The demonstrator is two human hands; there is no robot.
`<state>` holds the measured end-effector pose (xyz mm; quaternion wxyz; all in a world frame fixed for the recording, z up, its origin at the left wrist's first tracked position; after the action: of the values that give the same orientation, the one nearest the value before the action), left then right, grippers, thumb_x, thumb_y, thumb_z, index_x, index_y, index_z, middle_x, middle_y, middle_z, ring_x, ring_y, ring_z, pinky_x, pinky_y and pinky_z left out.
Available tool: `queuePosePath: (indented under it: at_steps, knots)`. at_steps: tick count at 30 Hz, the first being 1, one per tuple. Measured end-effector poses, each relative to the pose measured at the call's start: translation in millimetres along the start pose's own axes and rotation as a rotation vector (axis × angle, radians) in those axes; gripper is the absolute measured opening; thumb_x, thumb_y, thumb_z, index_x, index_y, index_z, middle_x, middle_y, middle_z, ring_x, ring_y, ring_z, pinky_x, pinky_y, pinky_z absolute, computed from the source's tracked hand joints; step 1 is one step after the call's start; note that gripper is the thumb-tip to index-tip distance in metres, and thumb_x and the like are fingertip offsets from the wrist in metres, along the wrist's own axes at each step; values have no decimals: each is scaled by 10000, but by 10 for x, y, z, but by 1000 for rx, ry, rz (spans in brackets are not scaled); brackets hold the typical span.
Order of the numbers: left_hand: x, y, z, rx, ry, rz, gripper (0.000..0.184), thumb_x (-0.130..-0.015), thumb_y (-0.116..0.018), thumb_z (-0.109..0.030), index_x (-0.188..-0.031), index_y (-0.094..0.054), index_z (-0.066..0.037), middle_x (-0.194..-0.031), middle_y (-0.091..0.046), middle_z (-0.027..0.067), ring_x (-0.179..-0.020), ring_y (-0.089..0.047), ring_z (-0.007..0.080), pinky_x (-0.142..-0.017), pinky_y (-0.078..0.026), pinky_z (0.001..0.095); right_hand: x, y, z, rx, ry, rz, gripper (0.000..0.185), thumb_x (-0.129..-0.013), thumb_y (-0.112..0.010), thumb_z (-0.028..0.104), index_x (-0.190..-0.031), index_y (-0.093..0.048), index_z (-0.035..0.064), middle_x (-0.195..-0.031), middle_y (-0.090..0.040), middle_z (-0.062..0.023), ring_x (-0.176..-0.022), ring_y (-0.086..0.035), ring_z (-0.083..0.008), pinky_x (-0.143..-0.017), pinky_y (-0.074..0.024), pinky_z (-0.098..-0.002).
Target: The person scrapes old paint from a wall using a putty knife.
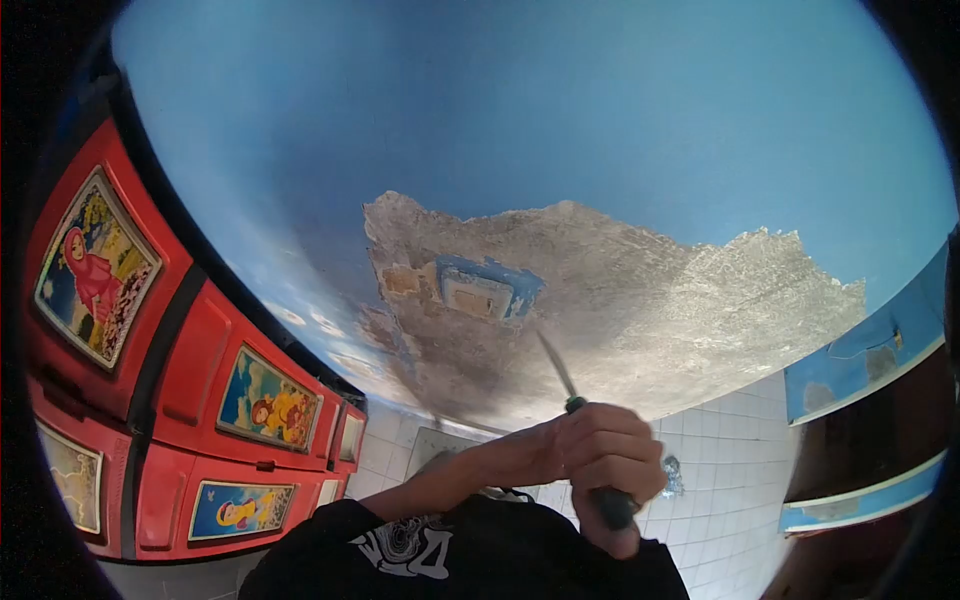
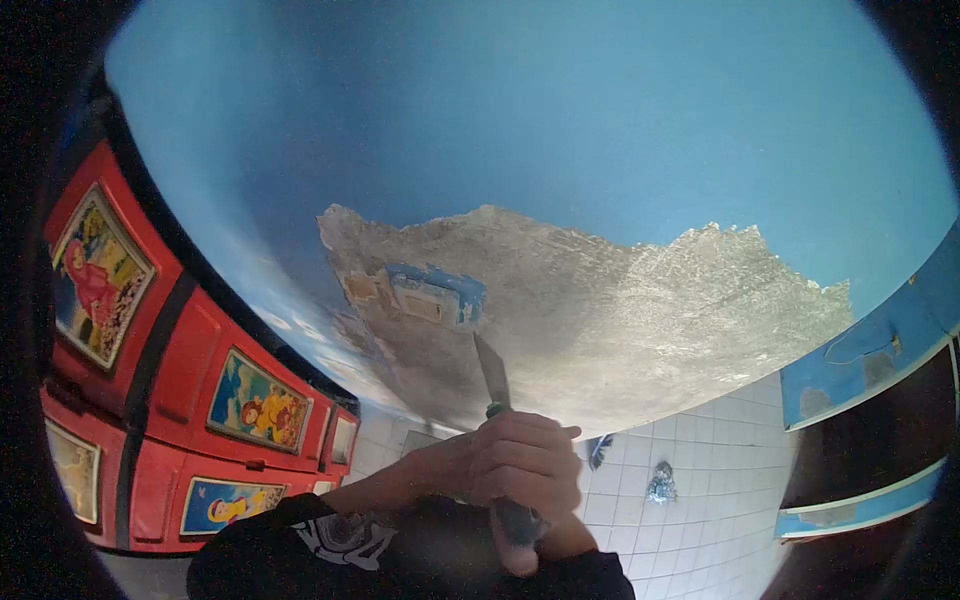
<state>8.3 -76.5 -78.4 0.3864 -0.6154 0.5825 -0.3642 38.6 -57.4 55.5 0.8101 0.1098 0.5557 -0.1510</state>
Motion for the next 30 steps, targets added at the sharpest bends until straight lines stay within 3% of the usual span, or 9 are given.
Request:
queuePosePath:
  at_steps: [4, 12, 15, 18, 21, 23, 24, 29, 30]
  knots:
    - [138, 154, -127, -354, 130, 100, 416, -865, -448, -414, -1073, -447, -55, -1179, -452, 130, -1127, -423, 229, -935, -357, 382, -380, -55, 81, 33, 103, 179, 602, -832, -368, 505, -476, -423, 23, -427, -434, -59, -357, -439, -185, -348, -356, -269]
    - [309, 576, -504, -457, 190, 96, 534, -874, -418, -433, -1216, -373, -25, -1231, -426, 150, -1190, -377, 245, -1000, -285, 403, -417, -194, -103, 139, 83, 163, 553, -841, -348, 447, -493, -445, 29, -419, -415, -36, -336, -416, -188, -328, -329, -277]
    - [307, 644, -622, -490, 174, 8, 515, -869, -419, -441, -1192, -407, -40, -1220, -444, 144, -1188, -381, 242, -1003, -266, 417, -307, -163, -184, 354, -244, 51, 489, -830, -420, 386, -491, -445, 34, -420, -420, -26, -334, -415, -170, -326, -331, -261]
    - [291, 677, -673, -482, 156, -12, 491, -874, -419, -423, -1187, -415, -44, -1213, -453, 144, -1176, -396, 238, -991, -288, 405, -467, -243, -247, 152, 91, 209, 362, -756, -559, 250, -475, -445, 51, -432, -435, -25, -341, -432, -149, -354, -384, -239]
    - [274, 700, -711, -504, 141, 25, 458, -879, -425, -397, -1171, -428, -45, -1169, -491, 135, -1140, -437, 223, -967, -322, 383, -472, -249, -129, 92, 136, 258, 541, -825, -433, 436, -486, -452, 14, -440, -439, -59, -347, -441, -178, -351, -389, -275]
    - [314, 580, -824, -617, 161, -22, 445, -880, -428, -394, -1155, -438, -44, -1120, -531, 117, -1110, -463, 202, -943, -347, 372, -484, -277, -447, 166, -28, 385, 435, -725, -483, 375, -484, -440, 16, -465, -426, -66, -383, -441, -182, -364, -341, -279]
    - [320, 521, -875, -664, 111, -21, 376, -896, -424, -352, -1076, -488, -28, -1003, -581, 101, -1021, -522, 179, -892, -390, 340, -492, -247, -453, 139, -39, 373, 627, -805, -380, 543, -490, -451, 5, -438, -437, -66, -345, -441, -182, -348, -386, -280]
    - [403, 689, -832, -742, 242, 215, 304, -912, -414, -286, -941, -531, -7, -833, -598, 78, -795, -587, 142, -765, -447, 279, -504, -238, -215, 97, 92, 310, 524, -822, -437, 428, -472, -416, 39, -442, -447, -40, -365, -456, -170, -349, -368, -274]
    - [455, 698, -814, -741, 284, 228, 297, -914, -414, -274, -908, -534, -2, -798, -595, 71, -733, -590, 128, -717, -458, 264, -474, -201, -515, 148, -70, 369, 431, -694, -502, 414, -498, -452, 33, -451, -447, -46, -363, -444, -178, -349, -353, -282]
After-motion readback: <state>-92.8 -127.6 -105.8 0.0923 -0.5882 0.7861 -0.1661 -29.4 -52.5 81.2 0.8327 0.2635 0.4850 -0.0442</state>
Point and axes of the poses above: each hand's wrist, its own x-axis away from the middle knuckle, its own y-axis out of the back of the hand, z = x × y, the point moved 5 cm from there along -x, towards the middle knuckle
